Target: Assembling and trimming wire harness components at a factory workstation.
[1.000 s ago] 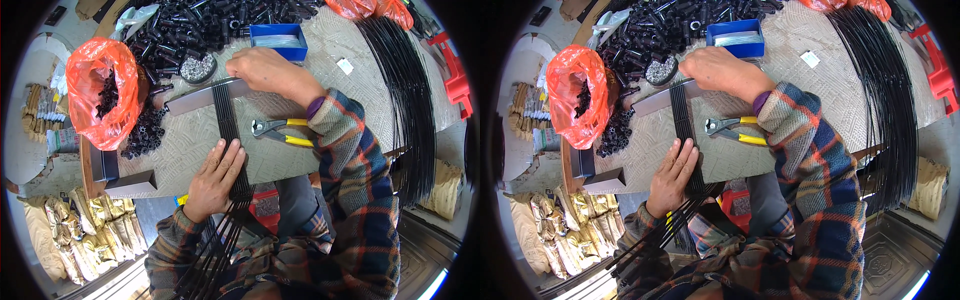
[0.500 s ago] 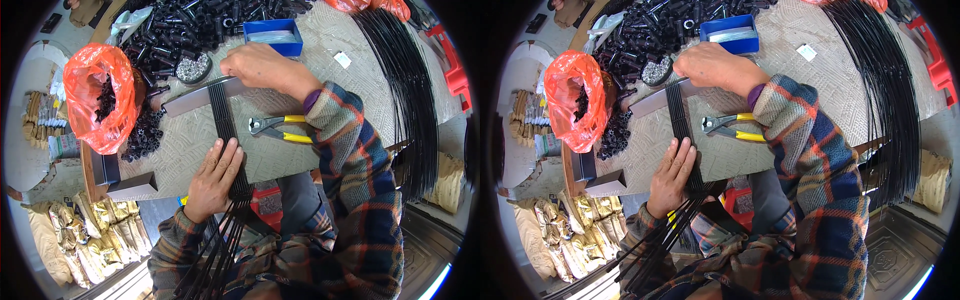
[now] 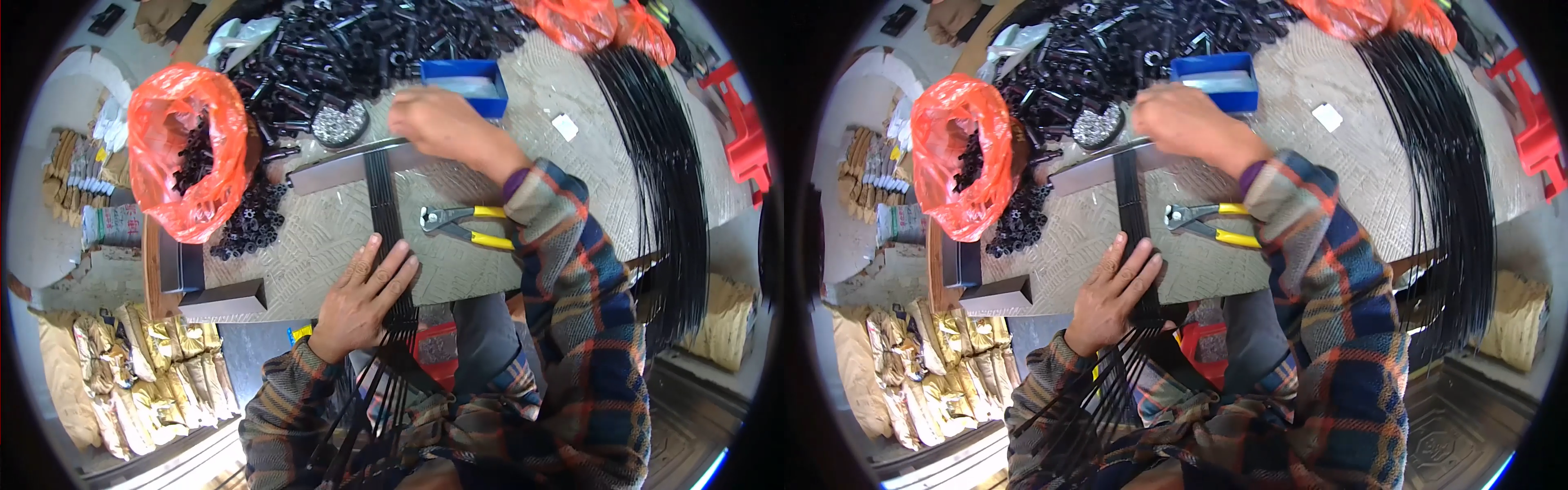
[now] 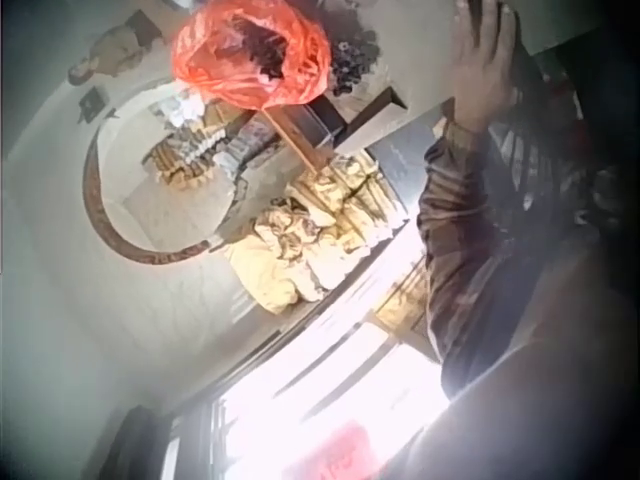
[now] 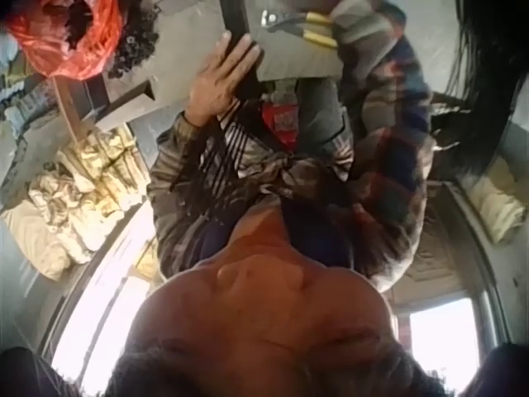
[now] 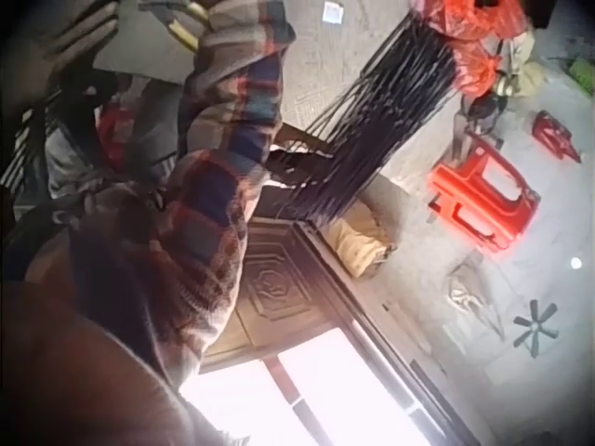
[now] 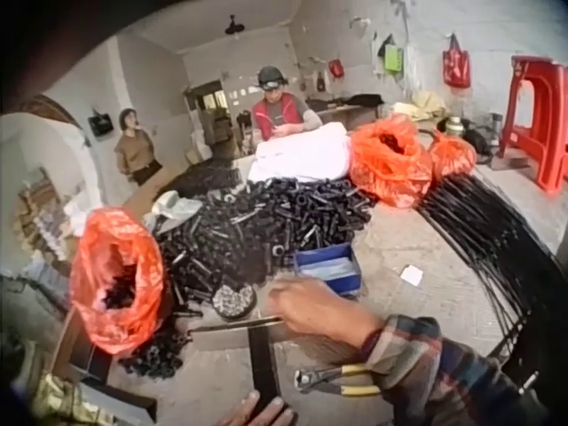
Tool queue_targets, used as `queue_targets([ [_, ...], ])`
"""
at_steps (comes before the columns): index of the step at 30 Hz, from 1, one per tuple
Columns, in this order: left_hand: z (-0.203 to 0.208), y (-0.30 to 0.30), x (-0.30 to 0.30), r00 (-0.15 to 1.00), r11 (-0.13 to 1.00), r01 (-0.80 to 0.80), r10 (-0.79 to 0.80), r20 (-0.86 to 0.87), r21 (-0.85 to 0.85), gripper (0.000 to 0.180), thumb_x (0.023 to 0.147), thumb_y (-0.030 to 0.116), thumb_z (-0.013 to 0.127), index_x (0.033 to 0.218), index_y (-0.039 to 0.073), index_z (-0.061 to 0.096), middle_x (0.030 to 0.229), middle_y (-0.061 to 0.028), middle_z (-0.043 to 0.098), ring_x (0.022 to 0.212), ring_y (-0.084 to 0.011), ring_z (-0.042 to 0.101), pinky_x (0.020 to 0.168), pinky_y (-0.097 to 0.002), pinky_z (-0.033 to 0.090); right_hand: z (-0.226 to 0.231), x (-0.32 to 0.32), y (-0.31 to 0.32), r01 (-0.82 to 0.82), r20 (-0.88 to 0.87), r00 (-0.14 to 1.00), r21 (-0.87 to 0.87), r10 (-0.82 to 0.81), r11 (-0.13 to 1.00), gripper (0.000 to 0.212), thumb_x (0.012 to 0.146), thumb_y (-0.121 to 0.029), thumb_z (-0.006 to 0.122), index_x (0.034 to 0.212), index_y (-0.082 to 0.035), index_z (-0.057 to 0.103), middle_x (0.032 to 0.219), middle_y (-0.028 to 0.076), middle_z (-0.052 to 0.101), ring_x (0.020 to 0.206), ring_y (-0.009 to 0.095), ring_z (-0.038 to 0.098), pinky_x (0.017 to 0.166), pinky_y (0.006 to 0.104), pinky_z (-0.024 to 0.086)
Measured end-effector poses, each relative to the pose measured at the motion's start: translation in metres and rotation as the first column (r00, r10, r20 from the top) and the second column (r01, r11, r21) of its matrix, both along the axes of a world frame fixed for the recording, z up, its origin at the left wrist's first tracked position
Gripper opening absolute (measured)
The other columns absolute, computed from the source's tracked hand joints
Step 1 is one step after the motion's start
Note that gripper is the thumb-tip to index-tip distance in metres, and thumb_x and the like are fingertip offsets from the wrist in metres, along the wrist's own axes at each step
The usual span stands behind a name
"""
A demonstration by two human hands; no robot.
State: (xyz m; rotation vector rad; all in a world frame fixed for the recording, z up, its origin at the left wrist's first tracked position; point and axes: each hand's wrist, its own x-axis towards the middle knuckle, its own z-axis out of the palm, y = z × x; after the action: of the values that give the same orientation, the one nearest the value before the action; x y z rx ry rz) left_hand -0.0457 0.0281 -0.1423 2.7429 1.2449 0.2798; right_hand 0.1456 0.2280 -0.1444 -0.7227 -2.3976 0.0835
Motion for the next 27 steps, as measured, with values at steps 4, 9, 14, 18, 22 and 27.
queue_targets([
  [4, -0.004, -0.002, -0.007, 0.996, 0.999, -0.039, 0.036, 0.083, 0.038, 0.065, 0.069, 0.024, 0.062, 0.128, 0.006, 0.043, 0.138, -0.0079, 0.035, 0.128, -0.0347, 0.030, 0.103, -0.0413, 0.032, 0.016, 0.030, 0.028, 0.256, -0.090, 0.964, 0.050, -0.251, 0.965, 0.012, 0.080, -0.016, 0.054, 0.077, -0.006, 0.061, 0.081, 0.009, 0.058, 0.078, 0.030, 0.057, 0.066, 0.0366, 0.045],
  [9, -0.008, -0.006, -0.013, 0.999, 0.987, -0.003, 0.008, -0.035, 0.160, 0.061, 0.072, 0.018, 0.058, 0.129, 0.007, 0.040, 0.139, -0.0067, 0.033, 0.129, -0.0318, 0.030, 0.102, -0.0380, 0.033, 0.013, 0.050, 0.062, 0.414, 0.406, 0.843, -0.072, -0.352, 0.907, 0.010, 0.070, -0.018, 0.059, 0.073, -0.011, 0.066, 0.077, 0.012, 0.063, 0.075, 0.031, 0.060, 0.066, 0.0409, 0.048],
  [14, -0.011, -0.011, -0.014, 0.999, 0.986, -0.035, 0.034, 0.010, 0.161, 0.060, 0.075, 0.013, 0.052, 0.132, 0.009, 0.036, 0.141, -0.0042, 0.031, 0.130, -0.0290, 0.028, 0.102, -0.0361, 0.033, 0.021, 0.049, 0.062, 0.353, 0.437, 0.858, -0.117, -0.271, 0.928, 0.011, 0.071, -0.014, 0.055, 0.071, -0.014, 0.066, 0.078, 0.013, 0.064, 0.077, 0.032, 0.062, 0.067, 0.0420, 0.049],
  [18, -0.013, -0.015, -0.016, 0.997, 0.992, -0.050, 0.044, 0.061, 0.116, 0.061, 0.076, 0.014, 0.051, 0.134, 0.010, 0.034, 0.141, -0.0049, 0.030, 0.130, -0.0284, 0.027, 0.105, -0.0361, 0.029, 0.018, 0.045, 0.048, 0.308, 0.283, 0.918, -0.071, -0.277, 0.949, 0.010, 0.072, -0.006, 0.051, 0.074, -0.008, 0.060, 0.077, 0.014, 0.059, 0.083, 0.033, 0.058, 0.070, 0.0427, 0.046],
  [22, -0.022, -0.014, -0.014, 0.998, 0.985, -0.031, 0.022, 0.052, 0.169, 0.065, 0.075, 0.026, 0.057, 0.134, 0.011, 0.033, 0.142, -0.0062, 0.029, 0.131, -0.0289, 0.025, 0.106, -0.0381, 0.026, 0.012, 0.049, 0.041, 0.392, 0.091, 0.911, 0.114, -0.403, 0.913, 0.005, 0.083, -0.006, 0.049, 0.086, -0.004, 0.047, 0.084, 0.017, 0.057, 0.068, 0.028, 0.059, 0.058, 0.0378, 0.045],
  [27, 0.002, -0.019, -0.012, 0.991, 0.993, 0.010, -0.025, 0.129, 0.122, 0.078, 0.071, 0.043, 0.063, 0.136, 0.012, 0.032, 0.143, -0.0066, 0.028, 0.133, -0.0265, 0.022, 0.108, -0.0426, 0.018, 0.095, 0.033, -0.079, -0.196, -0.628, 0.735, -0.559, -0.257, 0.806, 0.012, 0.094, -0.013, 0.037, 0.101, -0.006, 0.043, 0.076, 0.009, 0.060, 0.047, 0.009, 0.047, 0.043, 0.0207, 0.036],
])
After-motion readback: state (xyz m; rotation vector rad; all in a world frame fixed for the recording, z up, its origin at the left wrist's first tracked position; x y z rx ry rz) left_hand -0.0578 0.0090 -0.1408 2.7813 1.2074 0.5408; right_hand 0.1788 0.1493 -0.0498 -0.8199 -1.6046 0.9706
